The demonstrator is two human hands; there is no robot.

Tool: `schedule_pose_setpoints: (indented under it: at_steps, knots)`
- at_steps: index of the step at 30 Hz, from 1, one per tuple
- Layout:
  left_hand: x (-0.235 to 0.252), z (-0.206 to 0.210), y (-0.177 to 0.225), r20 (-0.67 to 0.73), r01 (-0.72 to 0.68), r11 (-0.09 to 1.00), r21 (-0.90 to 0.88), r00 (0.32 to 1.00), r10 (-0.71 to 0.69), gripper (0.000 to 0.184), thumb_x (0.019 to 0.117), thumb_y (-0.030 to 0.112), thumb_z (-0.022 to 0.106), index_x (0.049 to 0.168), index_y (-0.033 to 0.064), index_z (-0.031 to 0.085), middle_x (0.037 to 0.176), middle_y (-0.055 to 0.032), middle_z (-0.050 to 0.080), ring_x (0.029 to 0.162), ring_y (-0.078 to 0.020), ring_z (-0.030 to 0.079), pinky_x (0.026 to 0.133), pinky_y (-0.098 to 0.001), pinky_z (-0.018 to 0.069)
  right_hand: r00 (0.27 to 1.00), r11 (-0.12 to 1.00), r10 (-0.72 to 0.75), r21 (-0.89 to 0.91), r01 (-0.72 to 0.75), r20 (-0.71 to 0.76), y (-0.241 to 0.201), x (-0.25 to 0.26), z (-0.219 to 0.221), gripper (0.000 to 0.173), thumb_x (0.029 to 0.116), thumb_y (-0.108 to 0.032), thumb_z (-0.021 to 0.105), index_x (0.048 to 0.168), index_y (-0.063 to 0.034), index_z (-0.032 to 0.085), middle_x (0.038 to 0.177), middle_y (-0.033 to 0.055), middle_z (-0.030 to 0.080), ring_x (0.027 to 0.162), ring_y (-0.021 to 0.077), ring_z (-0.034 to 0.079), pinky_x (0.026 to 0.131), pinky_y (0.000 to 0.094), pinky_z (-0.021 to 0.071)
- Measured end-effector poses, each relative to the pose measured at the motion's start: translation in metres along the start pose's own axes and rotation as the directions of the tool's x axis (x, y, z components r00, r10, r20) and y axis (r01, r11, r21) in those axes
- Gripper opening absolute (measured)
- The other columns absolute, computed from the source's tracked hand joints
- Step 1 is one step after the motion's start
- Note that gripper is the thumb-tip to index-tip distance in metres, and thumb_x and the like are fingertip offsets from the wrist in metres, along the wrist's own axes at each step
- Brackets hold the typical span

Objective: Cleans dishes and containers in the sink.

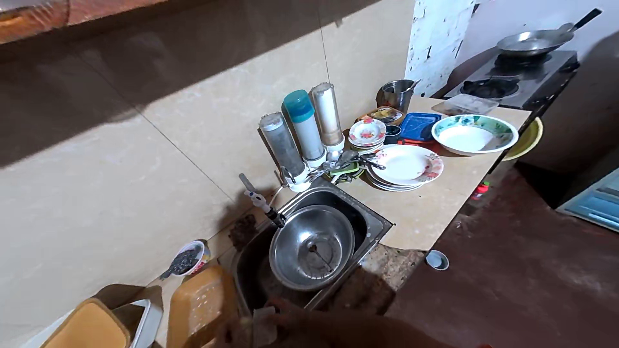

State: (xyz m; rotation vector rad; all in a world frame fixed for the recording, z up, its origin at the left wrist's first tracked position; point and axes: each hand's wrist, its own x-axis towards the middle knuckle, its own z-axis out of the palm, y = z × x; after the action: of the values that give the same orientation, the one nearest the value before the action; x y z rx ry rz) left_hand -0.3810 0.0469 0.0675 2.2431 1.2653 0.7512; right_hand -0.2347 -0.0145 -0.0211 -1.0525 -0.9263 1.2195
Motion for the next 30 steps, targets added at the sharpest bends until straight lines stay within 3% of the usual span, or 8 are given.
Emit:
schedule_pose_setpoints:
  at_steps: [6, 12, 15, 18, 21, 24, 28, 30]
  knots:
    - [0.013, 0.054, 0.033, 0.545, -0.189, 0.974, 0.121, 0.833, 0.094, 0.049, 0.0993, 0.019, 0.065, 0.137, -0.0117, 0.055, 0.136, -0.0324, 0.059, 0.129, -0.0434, 0.058, 0.112, -0.0546, 0.0435, 0.957, 0.920, 0.186, 0.382, -0.089, -0.224, -0.010, -0.003, -0.010, 0.050, 0.1126, -0.034, 0.029, 0.145, 0.0001, 0.046, 0.131, 0.0188, 0.059, 0.112, 0.0209, 0.061, 0.097, 0.0396, 0.0509]
    - [0.019, 0.085, 0.060, 0.356, 0.375, 0.919, -0.118, 0.880, -0.314, 0.043, 0.1131, 0.023, 0.036, 0.127, -0.0119, 0.057, 0.117, -0.0299, 0.063, 0.107, -0.0353, 0.062, 0.096, -0.0498, 0.0501, 0.950, 0.949, 0.154, 0.309, -0.065, -0.272, -0.013, 0.004, -0.016, 0.047, 0.1116, -0.029, 0.038, 0.148, 0.0008, 0.044, 0.137, 0.0217, 0.057, 0.119, 0.0241, 0.060, 0.101, 0.0410, 0.0501]
    - [0.006, 0.086, 0.054, 0.546, -0.143, 0.977, 0.155, 0.837, 0.036, 0.044, 0.1079, 0.016, 0.046, 0.139, -0.0146, 0.051, 0.141, -0.0327, 0.055, 0.139, -0.0405, 0.049, 0.119, -0.0486, 0.0367, 0.945, 0.968, 0.217, 0.181, -0.176, -0.246, -0.020, -0.003, -0.037, 0.047, 0.1127, -0.024, 0.032, 0.151, 0.0020, 0.042, 0.147, 0.0215, 0.052, 0.133, 0.0236, 0.053, 0.113, 0.0389, 0.0418]
    - [0.016, 0.067, 0.047, 0.778, -0.553, 0.741, 0.381, 0.624, 0.066, 0.050, 0.1048, 0.018, 0.054, 0.146, -0.0086, 0.048, 0.150, -0.0299, 0.048, 0.141, -0.0443, 0.046, 0.117, -0.0537, 0.0379, 0.882, 0.826, 0.445, 0.454, -0.335, -0.158, -0.020, 0.006, -0.038, 0.058, 0.1091, -0.054, 0.028, 0.128, -0.0075, 0.058, 0.103, 0.0097, 0.065, 0.088, 0.0173, 0.064, 0.077, 0.0373, 0.0545]
    - [0.019, 0.067, 0.055, 0.629, -0.088, 0.970, 0.227, 0.774, -0.077, 0.045, 0.1046, 0.014, 0.054, 0.141, -0.0125, 0.049, 0.138, -0.0300, 0.058, 0.131, -0.0375, 0.057, 0.113, -0.0473, 0.0439, 0.947, 0.830, 0.319, 0.495, -0.257, -0.043, -0.016, 0.008, -0.037, 0.051, 0.1107, -0.046, 0.031, 0.142, -0.0109, 0.050, 0.116, 0.0084, 0.063, 0.097, 0.0151, 0.063, 0.085, 0.0354, 0.0537]
    - [0.004, 0.083, 0.059, 0.427, 0.277, 0.949, -0.150, 0.884, -0.190, 0.043, 0.1086, 0.017, 0.050, 0.140, -0.0125, 0.045, 0.134, -0.0309, 0.056, 0.125, -0.0335, 0.056, 0.108, -0.0440, 0.0451, 0.983, 0.903, 0.182, 0.400, -0.159, -0.020, -0.008, 0.010, -0.045, 0.045, 0.1120, -0.027, 0.028, 0.143, -0.0025, 0.048, 0.129, 0.0126, 0.059, 0.111, 0.0147, 0.060, 0.096, 0.0335, 0.0507]
    - [0.007, 0.064, 0.052, 0.737, -0.410, 0.857, 0.313, 0.673, 0.053, 0.053, 0.1055, 0.022, 0.053, 0.146, -0.0113, 0.046, 0.151, -0.0322, 0.046, 0.143, -0.0453, 0.043, 0.120, -0.0529, 0.0344, 0.907, 0.815, 0.411, 0.486, -0.316, -0.098, -0.021, 0.006, -0.045, 0.043, 0.1114, -0.038, 0.032, 0.126, -0.0062, 0.058, 0.102, 0.0082, 0.064, 0.087, 0.0146, 0.063, 0.077, 0.0345, 0.0540]
    - [0.022, 0.049, 0.061, 0.781, -0.355, 0.905, 0.234, 0.623, 0.043, 0.048, 0.1051, 0.025, 0.057, 0.140, -0.0073, 0.055, 0.142, -0.0278, 0.057, 0.135, -0.0386, 0.054, 0.116, -0.0494, 0.0398, 0.938, 0.826, 0.345, 0.480, -0.295, -0.017, -0.022, 0.003, -0.043, 0.043, 0.1121, -0.036, 0.028, 0.131, -0.0071, 0.053, 0.104, 0.0071, 0.064, 0.088, 0.0131, 0.063, 0.077, 0.0331, 0.0546]
